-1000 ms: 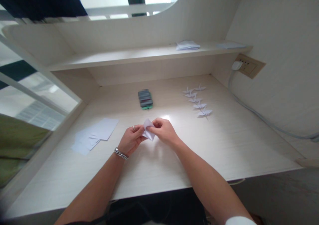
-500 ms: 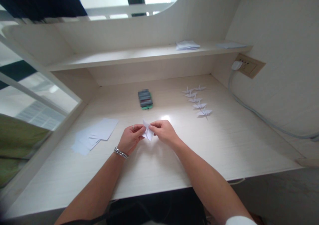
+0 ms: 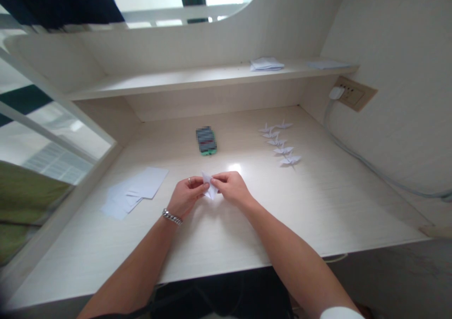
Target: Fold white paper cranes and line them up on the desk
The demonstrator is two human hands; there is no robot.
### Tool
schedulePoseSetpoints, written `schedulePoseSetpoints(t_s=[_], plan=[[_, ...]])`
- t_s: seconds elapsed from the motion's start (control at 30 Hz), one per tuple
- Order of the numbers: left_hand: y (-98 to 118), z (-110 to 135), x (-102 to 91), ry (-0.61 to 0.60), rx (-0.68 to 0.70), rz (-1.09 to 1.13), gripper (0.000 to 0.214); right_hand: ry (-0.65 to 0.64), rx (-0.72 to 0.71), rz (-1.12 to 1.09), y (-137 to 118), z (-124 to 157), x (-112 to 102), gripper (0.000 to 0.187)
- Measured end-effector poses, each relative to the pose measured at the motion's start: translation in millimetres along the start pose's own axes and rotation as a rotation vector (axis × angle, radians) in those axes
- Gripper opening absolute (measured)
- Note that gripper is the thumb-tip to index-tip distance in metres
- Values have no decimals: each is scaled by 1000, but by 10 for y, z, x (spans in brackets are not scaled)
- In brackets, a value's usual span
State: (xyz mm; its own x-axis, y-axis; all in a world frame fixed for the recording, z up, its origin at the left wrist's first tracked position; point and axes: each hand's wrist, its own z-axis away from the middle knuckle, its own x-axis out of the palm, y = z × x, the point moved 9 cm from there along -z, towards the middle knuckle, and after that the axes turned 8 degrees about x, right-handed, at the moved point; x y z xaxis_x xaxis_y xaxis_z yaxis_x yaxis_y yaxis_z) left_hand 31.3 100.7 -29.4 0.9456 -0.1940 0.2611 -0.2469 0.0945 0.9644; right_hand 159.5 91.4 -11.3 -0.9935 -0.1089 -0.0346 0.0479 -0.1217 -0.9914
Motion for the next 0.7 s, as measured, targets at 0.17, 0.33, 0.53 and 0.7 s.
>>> schedulePoseSetpoints(t_s=[0.17, 0.33, 0.53, 0.7], plan=[[-27, 14, -5, 11, -26, -6, 30, -1, -6, -16, -26, 13, 2, 29], [-34, -1, -55, 47, -13, 1, 30, -33, 23, 1, -5, 11, 33, 30], [-35, 18, 2, 28, -48, 93, 29, -40, 18, 56, 14, 8, 32, 31], [-8, 23, -9, 29, -16, 4, 25, 56, -85, 134, -96, 24, -75, 22]])
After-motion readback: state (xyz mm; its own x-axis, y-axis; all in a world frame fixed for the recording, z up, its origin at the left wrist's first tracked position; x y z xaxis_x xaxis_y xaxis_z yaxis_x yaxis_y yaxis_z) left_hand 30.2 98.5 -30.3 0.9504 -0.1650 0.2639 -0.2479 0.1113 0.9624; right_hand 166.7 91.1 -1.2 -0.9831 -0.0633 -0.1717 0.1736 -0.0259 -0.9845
